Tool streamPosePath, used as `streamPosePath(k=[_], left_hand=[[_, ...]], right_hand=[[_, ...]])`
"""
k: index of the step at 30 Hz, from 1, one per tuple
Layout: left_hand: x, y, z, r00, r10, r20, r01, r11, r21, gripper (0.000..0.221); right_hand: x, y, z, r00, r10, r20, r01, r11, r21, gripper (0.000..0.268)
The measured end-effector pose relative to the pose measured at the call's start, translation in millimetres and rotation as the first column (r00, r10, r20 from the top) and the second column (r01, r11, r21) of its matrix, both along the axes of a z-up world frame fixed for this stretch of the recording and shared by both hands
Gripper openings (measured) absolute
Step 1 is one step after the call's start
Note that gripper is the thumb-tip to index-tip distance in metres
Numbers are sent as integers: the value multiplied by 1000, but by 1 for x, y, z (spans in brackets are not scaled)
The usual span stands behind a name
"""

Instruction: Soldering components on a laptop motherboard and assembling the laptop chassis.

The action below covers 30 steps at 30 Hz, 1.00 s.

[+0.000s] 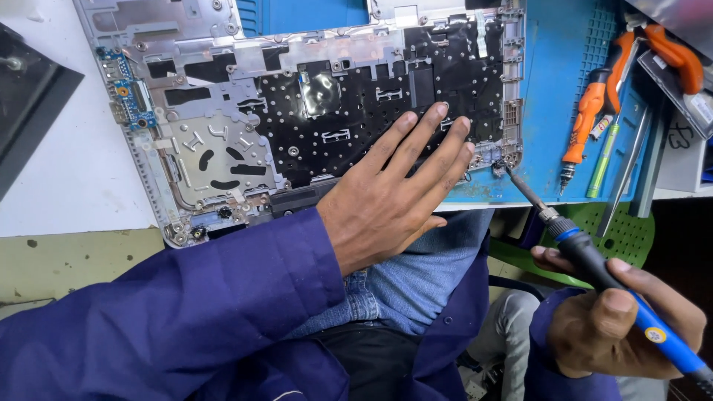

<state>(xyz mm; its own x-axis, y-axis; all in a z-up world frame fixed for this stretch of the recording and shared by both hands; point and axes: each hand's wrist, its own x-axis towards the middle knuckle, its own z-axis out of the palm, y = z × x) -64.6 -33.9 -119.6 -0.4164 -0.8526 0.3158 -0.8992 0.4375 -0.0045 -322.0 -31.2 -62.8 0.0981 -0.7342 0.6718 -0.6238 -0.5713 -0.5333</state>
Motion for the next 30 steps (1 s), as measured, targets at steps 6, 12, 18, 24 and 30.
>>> streamPosePath(k=[6,12,18,24,30], left_hand=[[2,1,2,1000,-2,-10,2,1000,-24,49],[1,0,1,1000,3,-23,-4,999,-50,47],[-1,-1,3,996,44,-77,-52,993,-106,35],[-2,-2,1,992,35,-122,-53,988,-142,37],[0,-3,5,994,63,-87,-79,976,-203,26]], right_hand=[[-10,-2,-1,996,67,-55,-64,997,53,39],[-14,-1,-3,995,45,-87,-41,998,43,40],[-4,-2,-2,998,42,-35,-40,998,49,40],[-12,-3,-1,991,93,-92,-87,994,70,40],[-13,-3,-3,992,87,-87,-82,995,60,40]])
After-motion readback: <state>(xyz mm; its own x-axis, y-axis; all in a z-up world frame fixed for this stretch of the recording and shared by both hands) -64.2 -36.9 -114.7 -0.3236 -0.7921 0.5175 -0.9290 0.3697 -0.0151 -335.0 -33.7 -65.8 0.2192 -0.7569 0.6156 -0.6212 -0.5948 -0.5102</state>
